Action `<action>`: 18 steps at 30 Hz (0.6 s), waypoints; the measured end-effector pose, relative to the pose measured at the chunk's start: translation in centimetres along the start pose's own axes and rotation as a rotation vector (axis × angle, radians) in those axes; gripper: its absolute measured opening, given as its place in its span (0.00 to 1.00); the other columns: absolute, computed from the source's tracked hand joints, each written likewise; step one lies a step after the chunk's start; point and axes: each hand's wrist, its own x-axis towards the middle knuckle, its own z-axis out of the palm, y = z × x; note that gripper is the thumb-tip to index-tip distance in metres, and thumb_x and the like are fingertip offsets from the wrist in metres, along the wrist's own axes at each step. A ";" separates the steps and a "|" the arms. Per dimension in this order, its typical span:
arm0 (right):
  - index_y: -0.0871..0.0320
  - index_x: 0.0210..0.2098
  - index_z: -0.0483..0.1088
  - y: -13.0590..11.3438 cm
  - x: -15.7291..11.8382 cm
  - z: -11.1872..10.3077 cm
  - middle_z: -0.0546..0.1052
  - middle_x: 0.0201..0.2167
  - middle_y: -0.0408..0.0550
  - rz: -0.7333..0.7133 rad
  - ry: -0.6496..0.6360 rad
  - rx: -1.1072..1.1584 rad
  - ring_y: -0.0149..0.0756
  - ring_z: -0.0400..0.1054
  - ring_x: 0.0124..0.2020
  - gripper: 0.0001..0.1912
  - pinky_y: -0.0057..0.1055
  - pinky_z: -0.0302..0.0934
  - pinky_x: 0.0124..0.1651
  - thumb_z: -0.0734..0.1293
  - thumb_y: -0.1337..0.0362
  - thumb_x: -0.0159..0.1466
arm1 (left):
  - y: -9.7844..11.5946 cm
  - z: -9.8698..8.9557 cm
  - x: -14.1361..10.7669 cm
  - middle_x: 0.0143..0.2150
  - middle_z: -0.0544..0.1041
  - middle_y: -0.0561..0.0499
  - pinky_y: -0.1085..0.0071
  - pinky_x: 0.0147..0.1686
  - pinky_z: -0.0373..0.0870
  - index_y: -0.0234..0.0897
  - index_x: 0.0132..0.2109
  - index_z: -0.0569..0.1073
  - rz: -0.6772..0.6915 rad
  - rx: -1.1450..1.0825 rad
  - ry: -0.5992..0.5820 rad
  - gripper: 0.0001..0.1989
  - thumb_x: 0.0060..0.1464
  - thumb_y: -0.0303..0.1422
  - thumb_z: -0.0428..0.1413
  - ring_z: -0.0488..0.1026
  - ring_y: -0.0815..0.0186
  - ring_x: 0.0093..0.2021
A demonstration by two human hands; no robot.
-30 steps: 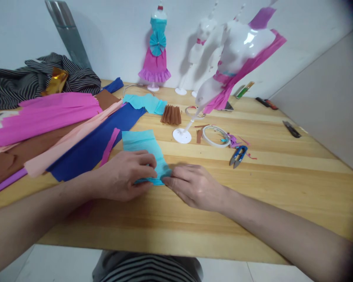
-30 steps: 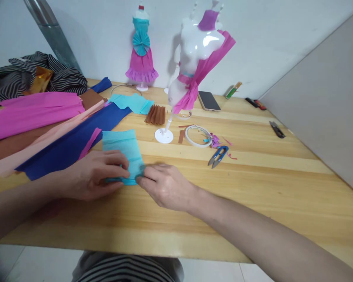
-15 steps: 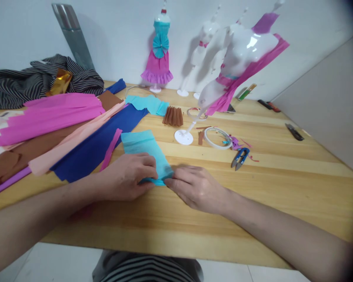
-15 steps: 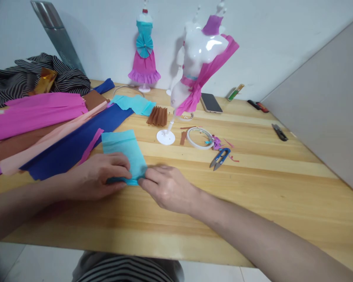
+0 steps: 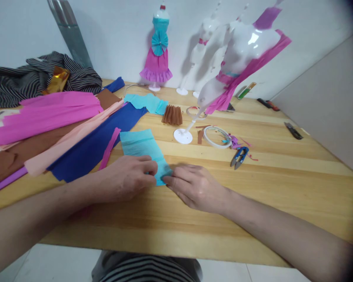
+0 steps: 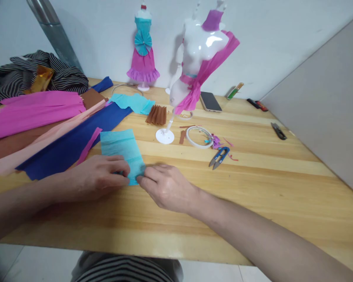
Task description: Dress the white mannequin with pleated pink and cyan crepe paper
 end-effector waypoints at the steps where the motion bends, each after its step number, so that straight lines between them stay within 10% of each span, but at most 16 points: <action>1: 0.65 0.39 0.72 0.0 0.0 0.0 0.69 0.23 0.46 -0.003 0.003 -0.003 0.33 0.61 0.24 0.13 0.30 0.59 0.28 0.56 0.72 0.66 | 0.0 0.0 0.0 0.34 0.73 0.51 0.70 0.29 0.59 0.35 0.28 0.71 0.006 0.002 0.000 0.13 0.53 0.17 0.47 0.67 0.67 0.34; 14: 0.64 0.39 0.72 0.1 0.0 0.1 0.67 0.22 0.45 -0.043 0.006 0.015 0.32 0.59 0.23 0.14 0.30 0.56 0.27 0.55 0.72 0.67 | 0.0 -1.8 -0.3 0.32 0.74 0.50 0.71 0.33 0.64 0.35 0.31 0.74 -0.141 -0.066 0.225 0.10 0.60 0.29 0.51 0.67 0.67 0.34; 18: 0.63 0.39 0.73 0.0 0.0 0.1 0.68 0.23 0.46 -0.004 0.013 0.063 0.33 0.61 0.24 0.14 0.30 0.58 0.29 0.55 0.71 0.67 | 1.1 -1.4 0.0 0.33 0.74 0.49 0.69 0.33 0.65 0.35 0.31 0.74 -0.086 0.033 0.104 0.10 0.59 0.29 0.50 0.67 0.64 0.35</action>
